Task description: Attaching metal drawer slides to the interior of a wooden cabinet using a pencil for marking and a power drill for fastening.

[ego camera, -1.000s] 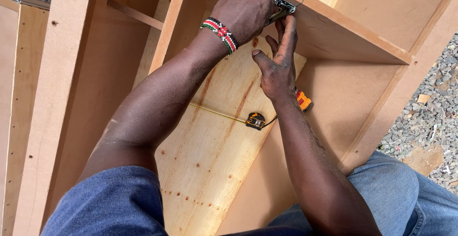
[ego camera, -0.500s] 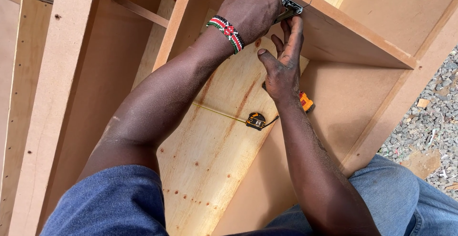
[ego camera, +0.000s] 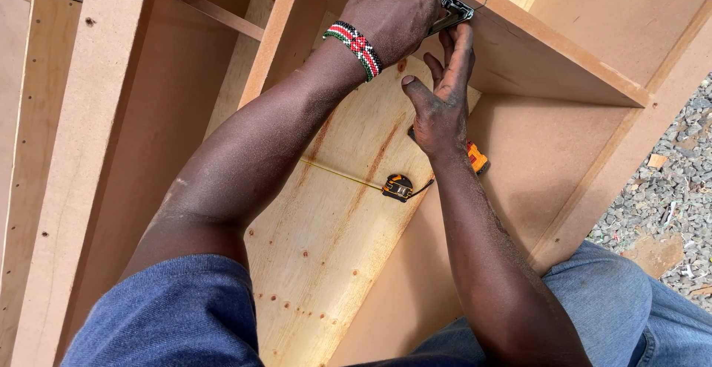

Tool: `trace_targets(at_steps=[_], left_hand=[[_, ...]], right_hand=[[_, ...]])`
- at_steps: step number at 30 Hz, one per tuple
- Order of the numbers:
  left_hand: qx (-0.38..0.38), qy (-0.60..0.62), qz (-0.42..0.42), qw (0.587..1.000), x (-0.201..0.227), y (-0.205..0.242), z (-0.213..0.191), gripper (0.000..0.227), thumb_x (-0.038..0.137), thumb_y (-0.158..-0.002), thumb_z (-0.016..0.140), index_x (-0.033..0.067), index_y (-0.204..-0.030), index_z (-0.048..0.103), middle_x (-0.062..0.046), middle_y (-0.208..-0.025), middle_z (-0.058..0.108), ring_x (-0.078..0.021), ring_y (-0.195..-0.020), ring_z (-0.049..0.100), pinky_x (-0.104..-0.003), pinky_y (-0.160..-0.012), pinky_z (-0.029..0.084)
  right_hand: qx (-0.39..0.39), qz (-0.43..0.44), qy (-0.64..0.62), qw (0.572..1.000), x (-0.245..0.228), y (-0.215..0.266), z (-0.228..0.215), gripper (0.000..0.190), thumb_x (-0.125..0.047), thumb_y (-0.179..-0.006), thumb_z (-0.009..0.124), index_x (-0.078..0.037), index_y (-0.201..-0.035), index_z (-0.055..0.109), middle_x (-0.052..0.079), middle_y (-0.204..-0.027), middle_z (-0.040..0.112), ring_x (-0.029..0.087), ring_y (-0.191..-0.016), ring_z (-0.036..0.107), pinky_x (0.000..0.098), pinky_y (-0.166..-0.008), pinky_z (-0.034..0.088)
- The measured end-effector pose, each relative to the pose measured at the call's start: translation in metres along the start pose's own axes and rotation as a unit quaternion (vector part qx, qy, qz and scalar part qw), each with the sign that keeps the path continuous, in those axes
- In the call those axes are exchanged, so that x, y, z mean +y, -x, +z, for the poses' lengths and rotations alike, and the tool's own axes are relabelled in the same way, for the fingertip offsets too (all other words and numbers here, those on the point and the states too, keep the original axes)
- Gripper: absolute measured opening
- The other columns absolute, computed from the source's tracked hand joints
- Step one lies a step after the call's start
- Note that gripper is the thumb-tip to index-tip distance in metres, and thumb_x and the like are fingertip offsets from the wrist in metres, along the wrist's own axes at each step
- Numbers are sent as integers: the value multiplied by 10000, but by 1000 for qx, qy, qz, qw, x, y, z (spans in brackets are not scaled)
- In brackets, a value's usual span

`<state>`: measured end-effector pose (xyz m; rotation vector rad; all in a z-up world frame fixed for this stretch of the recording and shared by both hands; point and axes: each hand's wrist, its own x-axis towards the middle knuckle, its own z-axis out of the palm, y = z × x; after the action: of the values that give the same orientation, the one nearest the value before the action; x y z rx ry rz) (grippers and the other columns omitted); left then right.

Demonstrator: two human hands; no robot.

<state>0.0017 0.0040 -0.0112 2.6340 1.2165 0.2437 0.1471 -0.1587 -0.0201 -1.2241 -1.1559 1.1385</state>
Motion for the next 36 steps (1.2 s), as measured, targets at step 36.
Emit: trace_targets(at_steps=[36], left_hand=[[-5,-28,-11,1000,0,2,-5,399,385,-1192,787,185,-851,843,-111,-683,753,-438,-553,731,-557,-459,554]], right_hand=[[-5,-7,60,998,-6,2,-2,1057,-48,-1062,760,-167,-1911,142,186,-1931,302,349,-1861,350,581,-1504,499]])
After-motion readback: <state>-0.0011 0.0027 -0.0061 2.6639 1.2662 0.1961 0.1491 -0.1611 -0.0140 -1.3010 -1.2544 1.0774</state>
